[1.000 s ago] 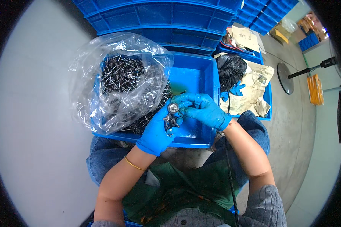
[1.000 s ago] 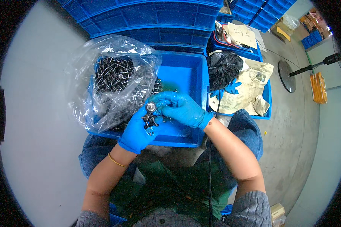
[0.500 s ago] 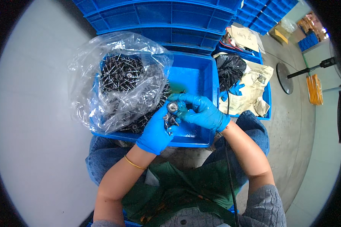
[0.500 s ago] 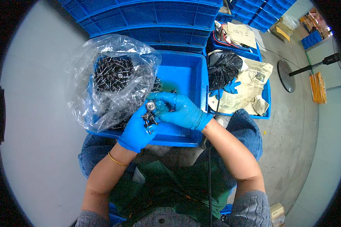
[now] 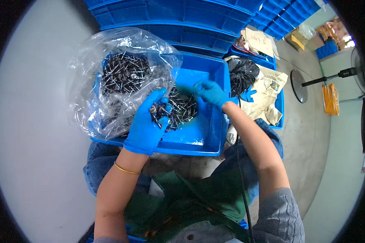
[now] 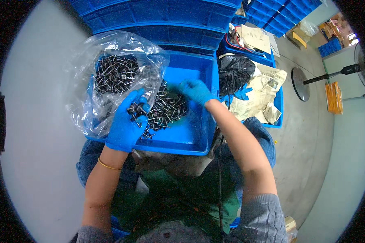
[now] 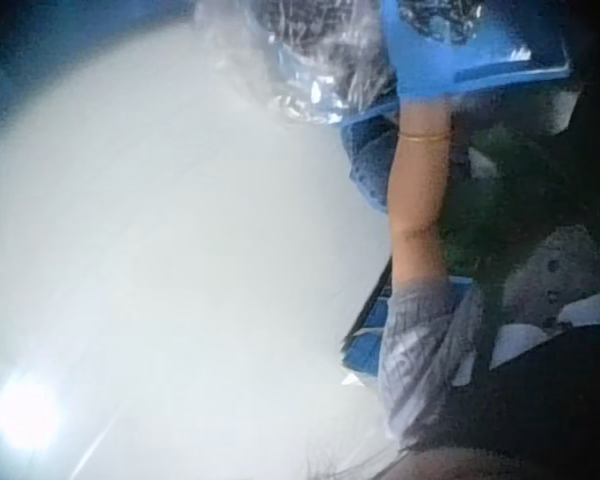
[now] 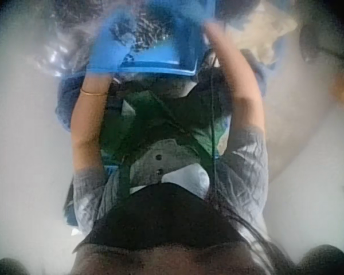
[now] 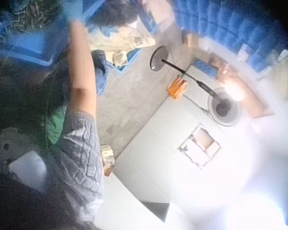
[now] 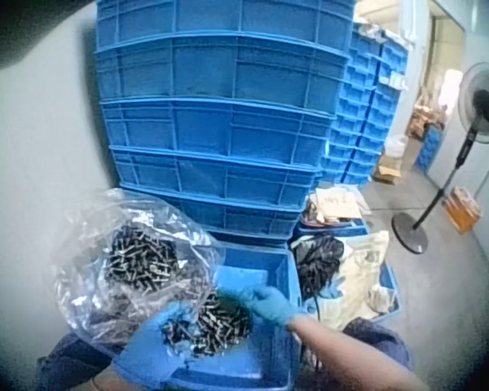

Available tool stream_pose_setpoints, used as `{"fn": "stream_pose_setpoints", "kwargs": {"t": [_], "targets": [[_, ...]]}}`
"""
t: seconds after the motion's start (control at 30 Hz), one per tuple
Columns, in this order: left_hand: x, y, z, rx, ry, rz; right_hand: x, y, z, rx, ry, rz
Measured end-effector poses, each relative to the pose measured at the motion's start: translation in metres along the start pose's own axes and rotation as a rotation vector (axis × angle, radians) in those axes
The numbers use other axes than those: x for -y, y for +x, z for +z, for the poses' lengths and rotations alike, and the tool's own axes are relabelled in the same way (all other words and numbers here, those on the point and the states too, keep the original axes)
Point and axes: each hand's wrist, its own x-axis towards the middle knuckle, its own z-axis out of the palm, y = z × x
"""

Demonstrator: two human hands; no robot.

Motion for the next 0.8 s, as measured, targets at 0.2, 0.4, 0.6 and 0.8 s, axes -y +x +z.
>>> {"fn": "stream_pose_setpoints", "kwargs": {"t": [0.2, 0.4, 0.6, 0.8], "targets": [[-0.003, 0.004, -0.007, 0.079, -0.242, -0.237, -0.049, 0.028, 0.041, 0.172, -1.243, -0.368], [0.009, 0.005, -0.007, -0.005, -0.312, -0.349, -0.018, 0.005, 0.024, -0.044, -0.866, -0.485], [0.008, 0.005, 0.011, -0.106, -0.516, -0.596, 0.07, -0.066, 0.009, 0.123, 0.669, 0.106], [-0.001, 0.002, 0.026, 0.083, -0.379, -0.375, 0.079, -0.092, 0.017, 0.254, 1.266, 0.18]]}}
